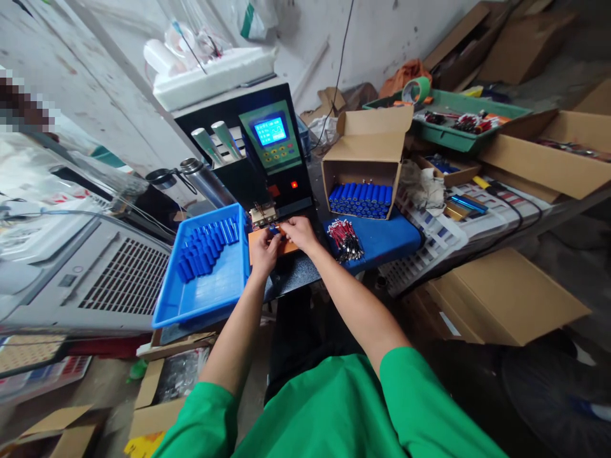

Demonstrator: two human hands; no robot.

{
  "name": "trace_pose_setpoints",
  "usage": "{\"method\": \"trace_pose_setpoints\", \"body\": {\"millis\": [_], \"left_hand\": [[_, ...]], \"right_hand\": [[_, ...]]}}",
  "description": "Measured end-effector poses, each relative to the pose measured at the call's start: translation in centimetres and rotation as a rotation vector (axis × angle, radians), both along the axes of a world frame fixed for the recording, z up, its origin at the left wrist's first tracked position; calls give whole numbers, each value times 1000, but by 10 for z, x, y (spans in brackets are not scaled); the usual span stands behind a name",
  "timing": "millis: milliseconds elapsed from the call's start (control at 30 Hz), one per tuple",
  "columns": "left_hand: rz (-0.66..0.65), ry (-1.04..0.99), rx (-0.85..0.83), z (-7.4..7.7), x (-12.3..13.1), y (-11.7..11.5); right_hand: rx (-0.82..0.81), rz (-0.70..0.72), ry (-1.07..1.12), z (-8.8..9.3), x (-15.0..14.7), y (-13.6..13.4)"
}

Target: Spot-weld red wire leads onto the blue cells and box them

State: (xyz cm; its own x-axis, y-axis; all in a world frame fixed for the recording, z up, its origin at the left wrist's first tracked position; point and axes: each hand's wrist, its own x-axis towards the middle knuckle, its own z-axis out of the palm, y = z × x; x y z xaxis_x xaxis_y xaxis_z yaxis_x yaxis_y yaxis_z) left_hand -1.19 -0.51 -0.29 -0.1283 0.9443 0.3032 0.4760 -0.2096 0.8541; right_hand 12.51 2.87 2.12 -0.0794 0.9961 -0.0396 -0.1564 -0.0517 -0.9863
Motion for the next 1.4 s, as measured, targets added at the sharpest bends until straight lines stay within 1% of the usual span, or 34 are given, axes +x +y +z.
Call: {"method": "trace_pose_setpoints", "body": {"millis": [133,233,400,500,667,933,1100,1233,1400], "left_hand": [[46,37,2,0,3,-1],[58,44,1,0,4,-1],[76,62,-11,3,5,-3],[87,92,-37,5,6,-5],[91,102,-50,5,6,-6],[97,118,-43,2,5,-4],[83,103,-35,0,4,-3],[96,106,-39,0,4,-3],[99,96,-39,0,6,-5]], "right_hand": [[-19,22,-9,10,-2,1],[-3,32,-65,14,-5,4],[42,22,-201,11,-11,10],[44,27,-245,11,-12,11],[39,36,-262,10,-12,12],[46,30,-281,2,-14,17],[19,26,-268,6,-14,14],[10,32,-238,10,-14,12],[32,18,-282,5,-14,14]]}}
